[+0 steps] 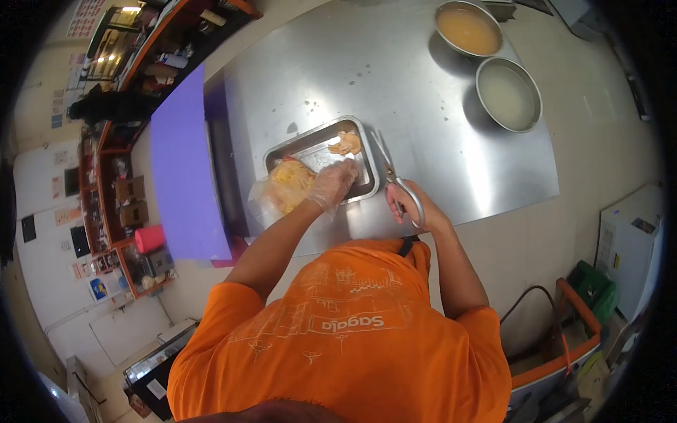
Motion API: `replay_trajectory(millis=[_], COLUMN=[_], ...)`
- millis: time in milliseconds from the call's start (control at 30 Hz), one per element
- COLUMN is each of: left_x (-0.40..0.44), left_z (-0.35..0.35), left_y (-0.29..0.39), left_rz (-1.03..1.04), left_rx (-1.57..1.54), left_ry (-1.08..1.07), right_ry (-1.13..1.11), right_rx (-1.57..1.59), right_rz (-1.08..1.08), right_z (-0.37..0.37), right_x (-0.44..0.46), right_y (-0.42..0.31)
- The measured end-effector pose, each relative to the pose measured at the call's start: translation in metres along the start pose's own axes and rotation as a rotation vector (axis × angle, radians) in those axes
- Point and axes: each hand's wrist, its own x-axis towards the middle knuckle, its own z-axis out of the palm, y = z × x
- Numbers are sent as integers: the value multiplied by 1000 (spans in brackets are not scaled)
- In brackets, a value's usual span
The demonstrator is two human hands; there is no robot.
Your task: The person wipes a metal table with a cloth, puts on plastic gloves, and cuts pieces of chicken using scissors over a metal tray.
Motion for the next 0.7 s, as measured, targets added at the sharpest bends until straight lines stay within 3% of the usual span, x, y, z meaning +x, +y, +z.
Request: replay_trajectory(millis=[100, 200, 267, 300, 333, 433, 467, 533, 633, 700], left_x=[-27, -77, -117, -135, -152, -172, -166, -147, -119, -109], left_z=[-42, -92, -109, -112, -107, -94, -88, -35, -56, -46], left_y=[2, -14, -42, -57, -90, -104, -99, -135, -75, -89], left_rz=[218, 19, -280, -308, -408, -515, -336, -62, -59, -44], left_rx=[-77, -103, -210, -141, -42, -64, 8, -127, 34, 203], left_ry=[493, 620, 593, 652, 585, 319, 266, 425, 395, 331], right_ry=[5, 23, 30, 27, 25, 1, -11, -31, -51, -60], right_rx=[48, 100, 125, 132, 138, 127, 117, 72, -5, -25], right_rz=[-38, -48, -55, -60, -64, -57, -50, -42, -48, -46], right_z=[-4, -10, -14, -15, -16, -12, -10, -6, 8, 11], right_x=[-2, -5, -5, -4, -3, 2, 5, 12, 13, 10], right_y=[6, 13, 12, 11, 11, 3, 0, -1, -15, -20])
